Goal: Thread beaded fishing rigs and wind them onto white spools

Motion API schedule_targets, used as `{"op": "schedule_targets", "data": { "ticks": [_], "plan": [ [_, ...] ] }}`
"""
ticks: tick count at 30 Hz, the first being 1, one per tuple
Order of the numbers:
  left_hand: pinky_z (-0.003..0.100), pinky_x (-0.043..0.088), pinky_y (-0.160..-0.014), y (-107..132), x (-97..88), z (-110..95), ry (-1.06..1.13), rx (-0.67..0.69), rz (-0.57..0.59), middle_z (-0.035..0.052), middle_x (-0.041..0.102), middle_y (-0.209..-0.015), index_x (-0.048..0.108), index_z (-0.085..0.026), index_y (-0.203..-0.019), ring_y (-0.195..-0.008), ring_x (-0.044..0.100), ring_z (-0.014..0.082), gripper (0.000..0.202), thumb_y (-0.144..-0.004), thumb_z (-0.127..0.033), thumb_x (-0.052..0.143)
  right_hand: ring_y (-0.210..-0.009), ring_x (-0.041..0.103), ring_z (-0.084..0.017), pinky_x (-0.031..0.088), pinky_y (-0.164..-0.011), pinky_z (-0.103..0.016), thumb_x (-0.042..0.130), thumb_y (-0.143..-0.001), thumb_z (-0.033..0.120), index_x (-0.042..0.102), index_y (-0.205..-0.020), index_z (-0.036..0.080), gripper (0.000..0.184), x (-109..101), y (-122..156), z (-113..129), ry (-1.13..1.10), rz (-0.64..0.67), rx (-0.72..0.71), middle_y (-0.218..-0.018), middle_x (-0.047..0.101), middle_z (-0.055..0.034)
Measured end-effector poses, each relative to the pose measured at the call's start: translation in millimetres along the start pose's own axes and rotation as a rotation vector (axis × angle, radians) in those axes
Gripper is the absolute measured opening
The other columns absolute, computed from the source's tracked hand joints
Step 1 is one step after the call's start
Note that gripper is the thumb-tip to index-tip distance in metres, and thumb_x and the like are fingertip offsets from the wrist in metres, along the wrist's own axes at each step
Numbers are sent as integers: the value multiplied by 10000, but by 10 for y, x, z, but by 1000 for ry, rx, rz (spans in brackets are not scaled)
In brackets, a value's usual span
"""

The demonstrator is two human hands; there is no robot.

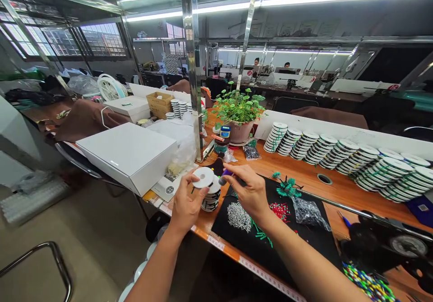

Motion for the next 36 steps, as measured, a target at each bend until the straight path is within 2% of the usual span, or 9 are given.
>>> {"op": "schedule_targets", "data": {
  "ticks": [4, 7, 11, 14, 19, 27, 30, 34, 36],
  "plan": [
    [422, 464, -1050, -101, -220, 156, 169, -52, -156, 120, 633, -1290, 493, -221, -1007, -1216, 612, 250, 319, -848, -396, 707, -823, 650, -205, 529, -739, -335, 624, -975, 240, 715, -1186, 237, 230, 290, 96, 17, 6, 109, -65, -950, 727, -70],
    [413, 481, -1028, -147, -288, 172, 207, -72, -181, 119, 658, -1243, 492, -219, -980, -1194, 623, 254, 350, -814, -416, 729, -836, 646, -211, 518, -756, -348, 620, -976, 251, 727, -1168, 236, 219, 383, 114, 3, 13, 155, -64, -947, 727, -71],
    [408, 488, -1023, -135, -104, 76, 184, -70, -47, 115, 647, -1277, 504, -220, -978, -1194, 625, 255, 314, -824, -383, 723, -785, 640, -182, 513, -725, -320, 669, -939, 228, 726, -1162, 245, 231, 143, 85, -190, -114, 3, 126, -959, 735, -44],
    [429, 493, -1012, -78, 104, 11, 14, -67, 110, 112, 644, -1287, 544, -222, -1036, -1159, 642, 267, 314, -821, -358, 728, -756, 629, -175, 506, -724, -323, 689, -920, 223, 720, -1173, 241, 255, -103, 116, -300, -139, -129, 222, -972, 741, -36],
    [433, 470, -1026, -9, 214, -3, -254, -18, 244, 86, 659, -1255, 548, -256, -1245, -1184, 616, 271, 449, -836, -321, 722, -780, 630, -187, 493, -712, -327, 675, -934, 210, 716, -1176, 249, 249, -143, 177, -210, -50, -60, 141, -942, 734, -35],
    [394, 503, -1001, -128, -213, 183, 122, -59, -151, 109, 658, -1217, 516, -219, -1190, -1117, 652, 239, 554, -759, -429, 793, -809, 640, -208, 495, -733, -342, 629, -969, 224, 722, -1159, 220, 211, 416, 217, -27, 82, 151, -88, -927, 737, -70],
    [405, 508, -993, -116, -150, 148, 87, -63, -69, 107, 671, -1200, 522, -219, -1190, -1107, 660, 246, 555, -753, -421, 799, -779, 639, -196, 499, -716, -324, 654, -950, 234, 735, -1129, 227, 196, 380, 198, -126, 31, 146, 2, -911, 742, -54],
    [427, 480, -1028, -12, 78, 90, -120, -56, 156, 92, 667, -1235, 538, -247, -1251, -1157, 640, 262, 517, -797, -348, 765, -735, 639, -177, 517, -699, -314, 676, -929, 270, 730, -1142, 219, 225, -48, 215, -363, -101, -102, 224, -928, 743, -45],
    [431, 456, -1056, 32, 167, 88, -202, -35, 248, 86, 650, -1281, 521, -272, -1307, -1197, 619, 262, 532, -821, -303, 737, -738, 638, -181, 525, -710, -329, 685, -919, 285, 733, -1140, 218, 235, -155, 234, -382, -79, -116, 240, -924, 741, -47]
  ]
}}
Point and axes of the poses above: each hand's wrist, its own y-axis away from the middle knuckle, its own x-axis out of the palm, z = x × y, the point moved 9 cm from there along -y, towards the middle knuckle
